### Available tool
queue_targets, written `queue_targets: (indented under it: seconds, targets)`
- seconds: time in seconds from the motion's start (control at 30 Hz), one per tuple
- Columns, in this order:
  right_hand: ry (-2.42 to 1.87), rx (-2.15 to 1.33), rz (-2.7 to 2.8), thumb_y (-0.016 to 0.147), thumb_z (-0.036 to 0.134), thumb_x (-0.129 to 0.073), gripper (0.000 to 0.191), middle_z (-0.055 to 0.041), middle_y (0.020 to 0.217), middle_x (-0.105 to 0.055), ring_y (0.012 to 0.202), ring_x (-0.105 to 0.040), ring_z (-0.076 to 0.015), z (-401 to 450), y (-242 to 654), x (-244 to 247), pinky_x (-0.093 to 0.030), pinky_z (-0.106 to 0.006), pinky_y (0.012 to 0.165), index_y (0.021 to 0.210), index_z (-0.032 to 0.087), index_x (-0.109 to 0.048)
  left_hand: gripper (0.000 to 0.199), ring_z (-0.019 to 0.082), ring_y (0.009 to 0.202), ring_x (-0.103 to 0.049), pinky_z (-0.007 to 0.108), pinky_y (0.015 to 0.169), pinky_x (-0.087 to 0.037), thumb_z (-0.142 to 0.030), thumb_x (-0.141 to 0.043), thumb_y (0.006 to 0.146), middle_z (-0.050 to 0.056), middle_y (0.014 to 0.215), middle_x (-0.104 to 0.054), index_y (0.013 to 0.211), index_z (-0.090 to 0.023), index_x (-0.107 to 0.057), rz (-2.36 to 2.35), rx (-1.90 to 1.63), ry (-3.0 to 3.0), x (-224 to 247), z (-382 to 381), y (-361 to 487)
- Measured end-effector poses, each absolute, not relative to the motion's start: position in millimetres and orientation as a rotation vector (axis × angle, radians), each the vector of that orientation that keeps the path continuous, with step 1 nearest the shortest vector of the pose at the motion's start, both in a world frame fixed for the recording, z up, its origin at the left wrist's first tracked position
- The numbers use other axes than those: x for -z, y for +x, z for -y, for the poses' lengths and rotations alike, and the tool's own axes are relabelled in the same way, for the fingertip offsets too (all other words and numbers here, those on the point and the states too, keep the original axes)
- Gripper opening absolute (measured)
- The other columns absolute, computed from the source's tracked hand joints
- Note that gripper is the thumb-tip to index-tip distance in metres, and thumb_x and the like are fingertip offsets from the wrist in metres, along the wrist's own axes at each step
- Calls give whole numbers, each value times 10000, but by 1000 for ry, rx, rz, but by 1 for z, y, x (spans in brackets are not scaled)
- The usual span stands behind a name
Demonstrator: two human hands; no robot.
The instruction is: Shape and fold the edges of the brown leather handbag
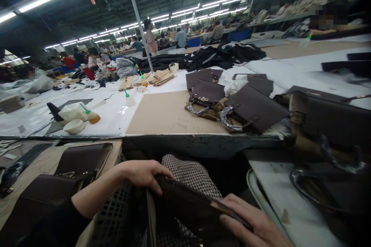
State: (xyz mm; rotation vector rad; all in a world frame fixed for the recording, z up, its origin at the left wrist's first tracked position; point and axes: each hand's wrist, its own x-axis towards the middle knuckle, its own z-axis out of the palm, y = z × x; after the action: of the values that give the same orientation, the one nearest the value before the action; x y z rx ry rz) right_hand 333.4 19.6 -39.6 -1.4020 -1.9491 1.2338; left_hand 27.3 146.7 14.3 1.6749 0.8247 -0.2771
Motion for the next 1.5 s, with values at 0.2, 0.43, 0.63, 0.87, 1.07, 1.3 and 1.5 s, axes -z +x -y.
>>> queue_targets:
  seconds: [0.2,0.43,0.63,0.87,1.07,1.3,1.5]
  targets:
    - [-1256,-1580,1847,935,436,-537,260,-11,951,-641,914,-612,-177,-41,350,26,-485,-247,817,910,241,-707,398,183,902,-691,261,833,-540,-267,-771,728,-16,1011,-756,1122,-236,-718,-686,302,1409,6,-146,20]
    - [-1305,-1739,1410,827,359,-692,316,-27,1000,-682,932,-631,-203,-59,351,76,-509,-296,802,1096,210,-621,391,154,826,-700,224,787,-547,-265,-804,674,-19,979,-767,1059,-223,-748,-732,266,1226,31,-151,28]
    - [-1291,-1103,1796,815,169,-700,306,-27,1176,-583,1081,-573,-177,-63,347,67,-475,-297,922,1072,251,-556,379,179,853,-704,229,776,-539,-293,-779,696,-7,997,-772,1066,-218,-748,-777,282,1272,28,-162,35]
    - [-1283,-789,2119,877,132,-633,216,-32,1119,-581,1016,-584,-164,-63,345,67,-492,-284,862,1057,247,-605,374,210,911,-702,252,813,-531,-268,-759,701,17,1038,-765,1066,-191,-743,-781,269,1231,30,-165,36]
    - [-1378,-666,2172,844,122,-663,211,-35,1077,-611,998,-583,-209,-61,340,62,-514,-334,808,1011,230,-592,345,203,884,-701,250,795,-530,-253,-742,710,20,1021,-769,1049,-186,-745,-796,254,1224,30,-163,35]
    - [-1278,-449,2135,898,96,-577,142,-39,983,-645,878,-586,-188,-55,333,68,-518,-311,733,976,210,-609,364,199,894,-691,248,805,-524,-200,-738,693,20,1033,-767,1057,-186,-740,-817,233,1245,28,-160,35]
    - [-1180,-440,2076,924,89,-532,166,-43,976,-658,883,-592,-165,-53,334,76,-515,-280,742,978,205,-638,369,173,839,-687,230,779,-519,-191,-744,675,0,992,-770,1044,-197,-743,-844,212,1229,29,-157,35]
